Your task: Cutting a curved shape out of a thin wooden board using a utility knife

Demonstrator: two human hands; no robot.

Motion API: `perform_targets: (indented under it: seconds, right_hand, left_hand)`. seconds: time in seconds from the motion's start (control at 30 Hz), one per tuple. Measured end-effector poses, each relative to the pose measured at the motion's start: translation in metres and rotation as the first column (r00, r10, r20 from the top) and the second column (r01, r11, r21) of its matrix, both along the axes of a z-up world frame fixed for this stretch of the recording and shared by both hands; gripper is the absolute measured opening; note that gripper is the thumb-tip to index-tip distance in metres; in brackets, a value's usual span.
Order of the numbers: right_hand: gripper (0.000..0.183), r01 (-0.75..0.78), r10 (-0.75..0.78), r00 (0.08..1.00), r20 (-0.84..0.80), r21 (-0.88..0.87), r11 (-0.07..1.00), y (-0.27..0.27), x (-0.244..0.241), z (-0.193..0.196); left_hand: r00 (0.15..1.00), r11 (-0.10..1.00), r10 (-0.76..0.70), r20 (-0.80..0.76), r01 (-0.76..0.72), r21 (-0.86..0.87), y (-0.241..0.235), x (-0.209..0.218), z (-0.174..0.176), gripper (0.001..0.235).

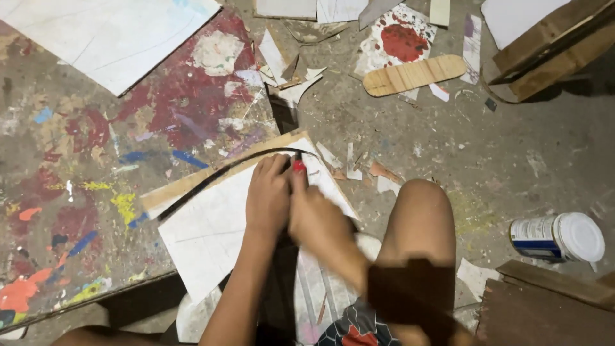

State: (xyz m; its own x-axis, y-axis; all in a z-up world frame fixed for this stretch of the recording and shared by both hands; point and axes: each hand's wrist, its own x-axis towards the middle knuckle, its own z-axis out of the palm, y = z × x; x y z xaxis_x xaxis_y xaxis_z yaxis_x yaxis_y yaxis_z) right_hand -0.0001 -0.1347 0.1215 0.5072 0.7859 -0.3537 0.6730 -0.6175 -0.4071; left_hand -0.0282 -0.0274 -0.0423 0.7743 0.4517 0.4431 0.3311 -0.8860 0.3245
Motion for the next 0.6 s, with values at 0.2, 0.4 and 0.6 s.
perform_targets:
  seconds: [0.2,0.4,0.6]
  right_hand:
    - [0.04,0.035,-0.039,0.998,0.051,0.089,0.995,-0.001,0.021,-0.035]
    - [0.051,-0.019,-0.007,0.972,0.233,0.111,0.994,-0.033,-0.01,-0.014]
    - [0.071,0.194,-0.193,0.98,-0.04,0.365,0.91,-0.098,-0.008,0.001]
  left_hand:
    - [0.994,0.996,-0.005,0.113,0.015,-0.083,-0.008,-0.005,0.007,0.022]
    - [0.963,0.971,-0.104,0.249,0.153,-0.185,-0.007,-0.011,0.04,0.008]
    - [0.971,0.987,-0.032,0.235,0.069,-0.148,-0.014,-0.011,0.055,0.018]
